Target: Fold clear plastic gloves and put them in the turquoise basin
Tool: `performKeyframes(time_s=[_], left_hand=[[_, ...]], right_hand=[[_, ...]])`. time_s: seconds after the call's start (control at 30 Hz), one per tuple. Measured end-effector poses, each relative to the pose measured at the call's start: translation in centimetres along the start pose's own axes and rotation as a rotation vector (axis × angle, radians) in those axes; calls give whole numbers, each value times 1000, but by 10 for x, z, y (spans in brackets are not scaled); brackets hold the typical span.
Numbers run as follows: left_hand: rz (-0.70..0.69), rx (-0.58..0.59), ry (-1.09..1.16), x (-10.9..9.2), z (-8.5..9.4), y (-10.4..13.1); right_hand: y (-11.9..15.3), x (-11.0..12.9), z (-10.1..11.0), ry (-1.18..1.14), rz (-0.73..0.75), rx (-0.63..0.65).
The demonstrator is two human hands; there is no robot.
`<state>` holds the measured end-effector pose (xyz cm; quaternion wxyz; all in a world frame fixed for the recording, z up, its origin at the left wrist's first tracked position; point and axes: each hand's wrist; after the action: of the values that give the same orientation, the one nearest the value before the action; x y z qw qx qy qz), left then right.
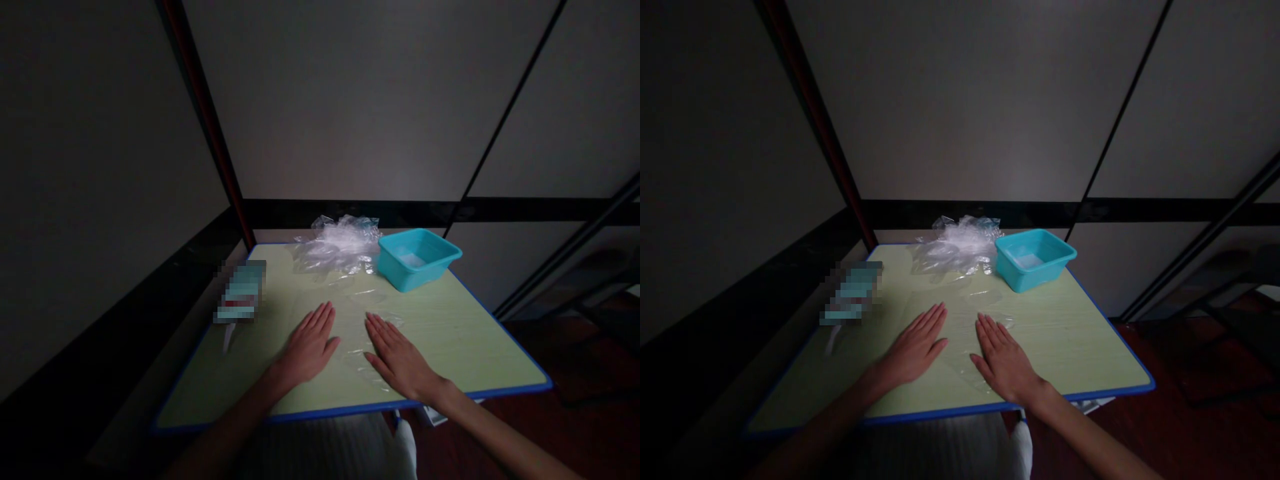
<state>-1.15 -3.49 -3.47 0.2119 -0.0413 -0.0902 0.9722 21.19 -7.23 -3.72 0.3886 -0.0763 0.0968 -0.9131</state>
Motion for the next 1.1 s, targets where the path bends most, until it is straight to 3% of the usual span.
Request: performKeyframes(time_s=[0.17,0.3,0.43,0.57,0.83,1.1], left_hand=[[99,-50,9,36,-3,21],[135,-67,104,49,0,32],[158,-91,246,47,8,35],[97,-81,326,44,16,36],[42,-63,347,43,16,36],[53,-46,373,43,17,36]], right_hand=[[0,2,2,-25,1,7],[0,2,10,-80,27,19],[9,5,27,-146,168,27],[27,13,36,-166,312,72],[40,22,28,-184,335,-3],[26,22,46,-347,347,11]])
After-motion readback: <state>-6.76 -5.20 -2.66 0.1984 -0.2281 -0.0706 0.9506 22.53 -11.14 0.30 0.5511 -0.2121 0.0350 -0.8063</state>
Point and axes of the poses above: each hand's wrist, its own y-axis away from the middle knuckle, its own z-axis out of the back of the hand, x = y × z, and after that the axes turned 12 degrees about z, right-handed
